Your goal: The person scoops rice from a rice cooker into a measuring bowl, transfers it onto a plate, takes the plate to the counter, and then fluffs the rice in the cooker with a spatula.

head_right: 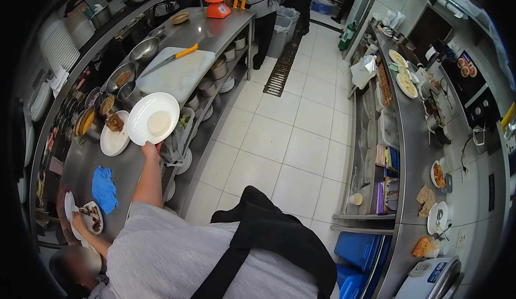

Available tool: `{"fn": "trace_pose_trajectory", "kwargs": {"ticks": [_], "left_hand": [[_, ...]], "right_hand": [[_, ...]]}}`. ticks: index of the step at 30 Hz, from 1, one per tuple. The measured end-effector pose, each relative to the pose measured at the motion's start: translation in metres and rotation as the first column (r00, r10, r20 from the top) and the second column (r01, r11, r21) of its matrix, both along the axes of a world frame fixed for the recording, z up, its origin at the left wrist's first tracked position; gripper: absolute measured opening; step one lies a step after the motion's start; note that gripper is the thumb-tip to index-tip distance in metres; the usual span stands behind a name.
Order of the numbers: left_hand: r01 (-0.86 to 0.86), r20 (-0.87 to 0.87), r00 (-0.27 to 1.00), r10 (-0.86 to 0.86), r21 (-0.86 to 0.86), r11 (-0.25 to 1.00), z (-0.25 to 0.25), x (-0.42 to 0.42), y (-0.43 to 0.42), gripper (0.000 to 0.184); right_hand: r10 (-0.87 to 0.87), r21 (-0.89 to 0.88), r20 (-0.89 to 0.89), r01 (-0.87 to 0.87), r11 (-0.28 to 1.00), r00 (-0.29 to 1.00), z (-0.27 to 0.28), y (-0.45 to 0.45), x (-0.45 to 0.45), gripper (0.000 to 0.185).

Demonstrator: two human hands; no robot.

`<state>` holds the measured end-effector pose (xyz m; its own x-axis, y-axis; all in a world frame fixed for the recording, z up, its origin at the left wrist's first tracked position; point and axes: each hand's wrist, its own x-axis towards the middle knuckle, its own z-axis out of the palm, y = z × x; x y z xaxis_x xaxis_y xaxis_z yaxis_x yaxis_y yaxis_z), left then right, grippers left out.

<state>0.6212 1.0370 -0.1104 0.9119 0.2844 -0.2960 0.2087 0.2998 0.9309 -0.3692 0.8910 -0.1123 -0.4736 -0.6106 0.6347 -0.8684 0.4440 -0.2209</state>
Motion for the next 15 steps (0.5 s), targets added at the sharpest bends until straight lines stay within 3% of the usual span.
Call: {"fn": "trace_pose_trajectory", "kwargs": {"ticks": [5,15], "left_hand": [[0.021,-0.049,0.998,-0.025,-0.075,0.997,-0.012,0.024,0.001,0.036],[-0.047,-0.061,0.997,0.047,-0.010,0.999,-0.002,0.040,0.011,0.041]], "right_hand": [[0.255,0.235,0.173,-0.291,0.927,0.952,-0.020,-0.042,0.130,0.034],[0.435,0.463,0.315,-0.536,0.706,0.844,-0.043,-0.086,0.207,0.034]]}}
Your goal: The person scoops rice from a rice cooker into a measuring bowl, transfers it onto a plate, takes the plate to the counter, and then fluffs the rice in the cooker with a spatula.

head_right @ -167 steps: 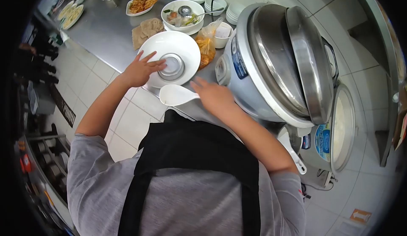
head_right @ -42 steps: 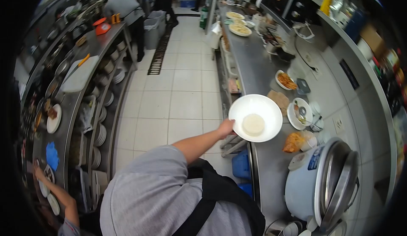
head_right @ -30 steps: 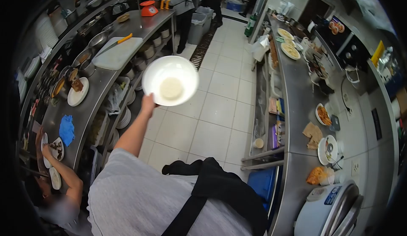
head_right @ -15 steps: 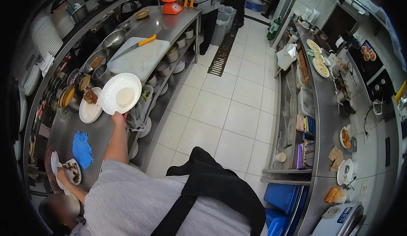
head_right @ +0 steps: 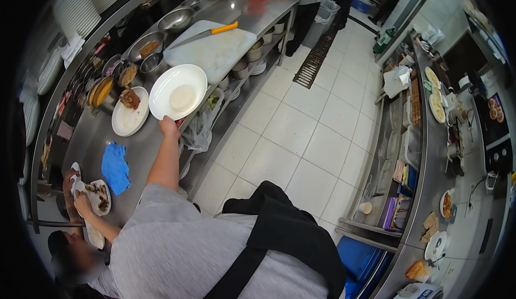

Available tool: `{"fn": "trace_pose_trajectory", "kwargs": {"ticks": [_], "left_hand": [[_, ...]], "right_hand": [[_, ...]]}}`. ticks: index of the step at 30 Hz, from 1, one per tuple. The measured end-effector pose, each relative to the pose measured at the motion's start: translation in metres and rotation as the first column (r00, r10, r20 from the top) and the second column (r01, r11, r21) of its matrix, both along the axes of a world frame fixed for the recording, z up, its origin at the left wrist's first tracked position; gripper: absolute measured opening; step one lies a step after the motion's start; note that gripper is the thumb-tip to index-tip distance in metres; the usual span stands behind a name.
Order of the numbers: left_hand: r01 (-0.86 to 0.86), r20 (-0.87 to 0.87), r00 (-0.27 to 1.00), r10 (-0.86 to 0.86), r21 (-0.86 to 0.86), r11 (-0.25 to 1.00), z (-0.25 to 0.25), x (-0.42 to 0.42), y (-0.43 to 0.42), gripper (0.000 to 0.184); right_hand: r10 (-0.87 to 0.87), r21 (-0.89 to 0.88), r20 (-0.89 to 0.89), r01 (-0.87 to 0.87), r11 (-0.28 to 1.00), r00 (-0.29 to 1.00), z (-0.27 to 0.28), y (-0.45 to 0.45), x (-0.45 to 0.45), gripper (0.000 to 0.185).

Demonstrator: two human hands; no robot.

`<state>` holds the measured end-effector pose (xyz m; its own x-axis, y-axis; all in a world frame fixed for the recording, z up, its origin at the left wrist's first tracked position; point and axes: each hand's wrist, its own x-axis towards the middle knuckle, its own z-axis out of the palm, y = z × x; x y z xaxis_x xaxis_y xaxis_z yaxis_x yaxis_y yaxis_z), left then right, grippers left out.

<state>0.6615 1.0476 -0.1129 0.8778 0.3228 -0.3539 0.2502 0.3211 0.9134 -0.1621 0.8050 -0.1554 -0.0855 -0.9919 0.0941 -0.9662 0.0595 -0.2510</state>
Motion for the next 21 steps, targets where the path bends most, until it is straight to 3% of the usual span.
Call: {"fn": "trace_pose_trajectory", "kwargs": {"ticks": [3,6,9,11,12,14,16,17,18,19,20,21], "left_hand": [[-0.090,-0.009,0.996,0.090,0.049,0.995,0.006,-0.001,0.010,0.042],[-0.057,0.002,0.998,0.057,0.008,0.998,0.008,-0.001,0.018,0.042],[-0.166,0.004,0.986,0.166,-0.048,0.985,-0.001,0.006,0.014,0.038],[-0.298,0.072,0.943,0.325,-0.249,0.921,0.019,-0.022,-0.014,0.044],[-0.229,0.101,0.959,0.264,-0.269,0.936,0.014,-0.035,-0.024,0.053],[-0.207,0.074,0.972,0.223,-0.183,0.961,0.006,-0.068,-0.069,0.046],[0.259,0.091,0.963,-0.255,-0.037,0.965,0.007,-0.137,-0.127,0.029],[0.499,0.141,0.858,-0.494,0.000,0.867,0.006,-0.178,-0.163,0.021],[0.733,0.131,0.680,-0.721,-0.113,0.671,0.031,-0.224,-0.195,0.020],[0.924,0.227,0.378,-0.898,-0.025,0.382,0.076,-0.269,-0.216,0.025],[0.999,0.312,0.052,-0.949,-0.026,0.047,0.113,-0.305,-0.237,0.018],[0.969,0.413,-0.231,-0.881,0.014,-0.248,0.162,-0.345,-0.248,0.018]], "right_hand": [[0.044,0.052,0.007,-0.044,0.998,0.999,-0.006,-0.010,0.012,0.034],[0.068,0.090,0.016,-0.069,0.994,0.998,-0.008,-0.019,0.019,0.034],[0.074,0.123,0.048,-0.080,0.989,0.996,-0.012,-0.020,0.027,0.035],[0.064,0.146,0.060,-0.072,0.987,0.996,-0.013,-0.018,0.027,0.035],[0.053,0.153,0.066,-0.063,0.986,0.996,-0.013,-0.017,0.025,0.035],[0.023,0.167,0.074,-0.035,0.985,0.997,-0.012,-0.009,0.017,0.035],[-0.031,0.189,0.079,0.015,0.982,0.996,-0.016,0.008,0.004,0.035],[-0.072,0.206,0.080,0.055,0.977,0.994,-0.020,0.020,-0.007,0.035],[-0.117,0.218,0.078,0.098,0.971,0.990,-0.028,0.034,-0.020,0.035],[-0.167,0.241,0.076,0.144,0.960,0.983,-0.035,0.055,-0.032,0.035],[-0.221,0.264,0.069,0.196,0.944,0.973,-0.044,0.079,-0.050,0.035],[-0.288,0.289,0.066,0.258,0.922,0.955,-0.057,0.111,-0.064,0.035]]}}
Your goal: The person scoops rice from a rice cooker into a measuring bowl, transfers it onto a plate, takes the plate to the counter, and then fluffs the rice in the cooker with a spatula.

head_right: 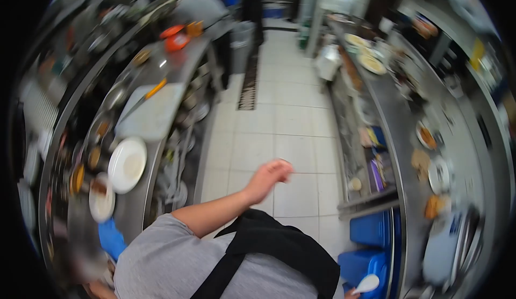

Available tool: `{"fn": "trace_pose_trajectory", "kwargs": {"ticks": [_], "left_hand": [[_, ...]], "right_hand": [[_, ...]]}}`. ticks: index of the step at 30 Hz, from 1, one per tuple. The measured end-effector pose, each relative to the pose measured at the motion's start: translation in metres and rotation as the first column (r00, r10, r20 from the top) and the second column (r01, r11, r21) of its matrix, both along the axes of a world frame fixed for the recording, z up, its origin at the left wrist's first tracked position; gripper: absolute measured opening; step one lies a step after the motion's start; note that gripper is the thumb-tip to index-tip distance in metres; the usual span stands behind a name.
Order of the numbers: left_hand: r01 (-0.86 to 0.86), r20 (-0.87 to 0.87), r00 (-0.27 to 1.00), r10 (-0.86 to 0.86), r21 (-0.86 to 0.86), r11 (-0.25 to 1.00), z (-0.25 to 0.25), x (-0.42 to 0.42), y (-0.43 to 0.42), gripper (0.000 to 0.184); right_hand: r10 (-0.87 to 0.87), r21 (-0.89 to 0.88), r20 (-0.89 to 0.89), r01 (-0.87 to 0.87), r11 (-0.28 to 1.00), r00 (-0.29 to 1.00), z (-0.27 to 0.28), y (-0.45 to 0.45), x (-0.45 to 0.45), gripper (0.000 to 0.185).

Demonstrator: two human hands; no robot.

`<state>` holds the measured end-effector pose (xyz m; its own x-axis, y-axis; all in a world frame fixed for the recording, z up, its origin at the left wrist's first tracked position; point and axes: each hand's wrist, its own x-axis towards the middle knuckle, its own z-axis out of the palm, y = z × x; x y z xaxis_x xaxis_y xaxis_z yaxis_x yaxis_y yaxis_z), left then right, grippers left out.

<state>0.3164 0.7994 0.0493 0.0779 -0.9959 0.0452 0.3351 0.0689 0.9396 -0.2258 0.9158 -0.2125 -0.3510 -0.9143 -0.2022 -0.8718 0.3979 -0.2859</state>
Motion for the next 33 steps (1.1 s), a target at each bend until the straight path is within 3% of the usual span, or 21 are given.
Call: {"fn": "trace_pose_trajectory", "kwargs": {"ticks": [1,2,3,4,5,6,7,8,10,11,14,16,17,19,20,23,29,33], "left_hand": [[0.266,0.017,0.963,-0.267,-0.175,0.948,0.044,-0.035,-0.004,0.017],[0.522,0.068,0.844,-0.532,-0.327,0.787,0.087,-0.070,-0.002,0.016],[0.659,0.204,0.722,-0.661,-0.496,0.566,0.129,-0.101,0.006,0.019],[0.765,0.211,0.506,-0.836,-0.557,0.323,0.161,-0.132,0.017,0.028],[0.799,0.127,0.228,-0.965,-0.592,0.110,0.183,-0.166,0.033,0.040],[0.768,0.132,-0.033,-0.991,-0.631,-0.110,0.201,-0.201,0.046,0.046],[0.714,0.125,-0.216,-0.968,-0.657,-0.244,0.215,-0.235,0.063,0.052],[0.549,0.071,-0.282,-0.957,-0.806,-0.222,0.208,-0.279,0.094,0.056],[0.371,0.001,-0.428,-0.904,-0.912,-0.177,0.201,-0.332,0.142,0.062],[0.412,-0.070,-0.579,-0.812,-0.885,-0.218,0.203,-0.349,0.156,0.067],[0.361,-0.107,-0.799,-0.591,-0.872,-0.330,0.196,-0.420,0.186,0.077],[0.320,-0.062,-0.901,-0.430,-0.763,-0.561,0.201,-0.459,0.194,0.057],[0.299,-0.070,-0.919,-0.389,-0.766,-0.570,0.202,-0.477,0.204,0.057],[0.274,-0.066,-0.934,-0.352,-0.766,-0.581,0.203,-0.512,0.222,0.064],[0.257,-0.065,-0.942,-0.329,-0.771,-0.583,0.199,-0.524,0.235,0.064],[0.304,-0.170,-0.931,-0.322,-0.850,-0.430,0.188,-0.556,0.273,0.080],[0.282,-0.158,-0.947,-0.280,-0.824,-0.491,0.184,-0.617,0.284,0.081],[0.277,-0.166,-0.938,-0.304,-0.887,-0.370,0.182,-0.656,0.280,0.077]], "right_hand": [[-0.077,0.028,0.000,0.077,0.997,0.997,-0.016,0.037,-0.016,0.035],[-0.155,0.063,-0.008,0.155,0.986,0.988,-0.035,0.081,-0.028,0.036],[-0.229,0.091,-0.008,0.229,0.969,0.973,-0.055,0.128,-0.033,0.036],[-0.312,0.106,0.001,0.310,0.945,0.950,-0.071,0.173,-0.028,0.036],[-0.384,0.110,0.014,0.380,0.919,0.923,-0.089,0.216,-0.018,0.036],[-0.451,0.075,0.030,0.448,0.891,0.892,-0.080,0.236,-0.010,0.034],[-0.515,0.038,0.051,0.514,0.857,0.856,-0.059,0.254,0.004,0.032],[-0.574,-0.001,0.076,0.575,0.818,0.816,-0.029,0.268,0.021,0.031],[-0.698,-0.023,0.118,0.704,0.710,0.707,-0.035,0.310,0.013,0.031],[-0.752,-0.006,0.128,0.758,0.652,0.647,-0.031,0.329,0.013,0.031],[-0.878,-0.034,0.180,0.895,0.445,0.443,-0.019,0.394,0.000,0.031],[-0.932,-0.041,0.138,0.942,0.332,0.335,-0.014,0.437,-0.001,0.029],[-0.946,-0.072,0.146,0.956,0.283,0.291,0.001,0.453,0.004,0.025],[-0.963,-0.070,0.196,0.982,0.173,0.184,-0.021,0.501,0.011,0.024],[-0.973,-0.058,0.157,0.985,0.164,0.171,-0.016,0.513,0.011,0.023],[-0.987,-0.040,0.112,0.993,0.113,0.117,-0.005,0.542,0.017,0.022],[-0.987,-0.039,0.158,0.999,-0.021,-0.014,-0.020,0.533,0.015,0.022],[-0.983,0.026,0.182,0.999,0.021,0.016,-0.010,0.496,-0.006,0.023]]}}
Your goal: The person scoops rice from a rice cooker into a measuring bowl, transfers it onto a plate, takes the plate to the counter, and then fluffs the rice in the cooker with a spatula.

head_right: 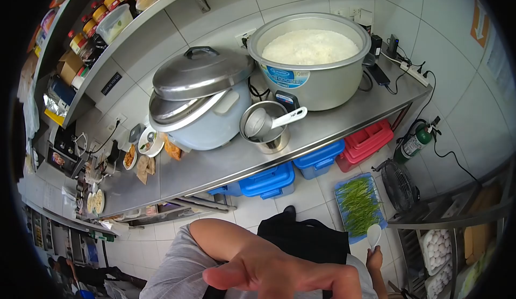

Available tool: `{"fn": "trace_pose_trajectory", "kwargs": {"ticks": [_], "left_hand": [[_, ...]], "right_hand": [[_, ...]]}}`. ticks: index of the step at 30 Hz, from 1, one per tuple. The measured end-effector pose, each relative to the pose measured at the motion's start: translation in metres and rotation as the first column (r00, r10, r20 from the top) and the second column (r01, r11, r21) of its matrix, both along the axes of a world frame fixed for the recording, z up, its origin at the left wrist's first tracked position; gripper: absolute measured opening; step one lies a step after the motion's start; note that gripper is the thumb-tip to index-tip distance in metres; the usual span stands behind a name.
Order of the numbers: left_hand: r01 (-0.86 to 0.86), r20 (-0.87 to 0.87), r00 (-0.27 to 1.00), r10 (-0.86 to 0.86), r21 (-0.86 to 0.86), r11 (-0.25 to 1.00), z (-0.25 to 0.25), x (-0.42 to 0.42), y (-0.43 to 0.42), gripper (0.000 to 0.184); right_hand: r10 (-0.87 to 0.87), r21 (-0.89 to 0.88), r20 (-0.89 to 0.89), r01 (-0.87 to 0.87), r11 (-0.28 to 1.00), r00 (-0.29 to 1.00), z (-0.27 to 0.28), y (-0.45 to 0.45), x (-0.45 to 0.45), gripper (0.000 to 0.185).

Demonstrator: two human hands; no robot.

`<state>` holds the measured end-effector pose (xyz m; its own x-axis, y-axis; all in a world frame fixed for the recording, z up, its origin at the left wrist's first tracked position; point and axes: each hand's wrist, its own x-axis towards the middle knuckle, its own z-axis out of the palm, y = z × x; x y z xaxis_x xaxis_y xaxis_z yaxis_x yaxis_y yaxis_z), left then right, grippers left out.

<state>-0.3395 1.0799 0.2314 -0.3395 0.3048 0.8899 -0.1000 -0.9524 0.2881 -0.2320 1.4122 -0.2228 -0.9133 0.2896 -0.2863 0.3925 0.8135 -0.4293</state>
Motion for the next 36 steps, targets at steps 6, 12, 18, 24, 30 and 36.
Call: {"fn": "trace_pose_trajectory", "kwargs": {"ticks": [6,12,18,24,30,36], "left_hand": [[-0.049,-0.025,0.998,0.052,0.123,0.991,-0.010,-0.050,-0.039,0.074],[-0.077,-0.053,0.995,0.086,0.149,0.986,-0.006,-0.097,-0.096,0.077],[-0.168,-0.055,0.982,0.180,0.176,0.970,-0.010,-0.126,-0.129,0.079],[-0.265,-0.069,0.957,0.280,0.175,0.948,-0.010,-0.145,-0.148,0.082],[-0.451,-0.103,0.878,0.467,0.147,0.880,0.001,-0.155,-0.166,0.082],[-0.604,-0.103,0.770,0.629,0.196,0.772,-0.010,-0.161,-0.168,0.082]], "right_hand": [[0.051,-0.144,-0.353,-0.108,0.984,0.934,0.042,-0.072,-0.089,0.016],[-0.002,-0.268,-0.491,-0.149,0.952,0.871,0.115,-0.152,-0.212,0.015],[0.070,-0.317,-0.603,-0.319,0.893,0.795,0.217,-0.253,-0.285,0.016],[0.612,0.170,-0.522,-0.631,0.757,0.595,0.328,-0.326,-0.329,0.026],[0.859,0.457,-0.158,-0.735,0.501,0.487,0.351,-0.373,-0.385,0.029],[0.995,0.528,0.039,-0.847,0.058,0.092,0.307,-0.411,-0.440,0.014]]}}
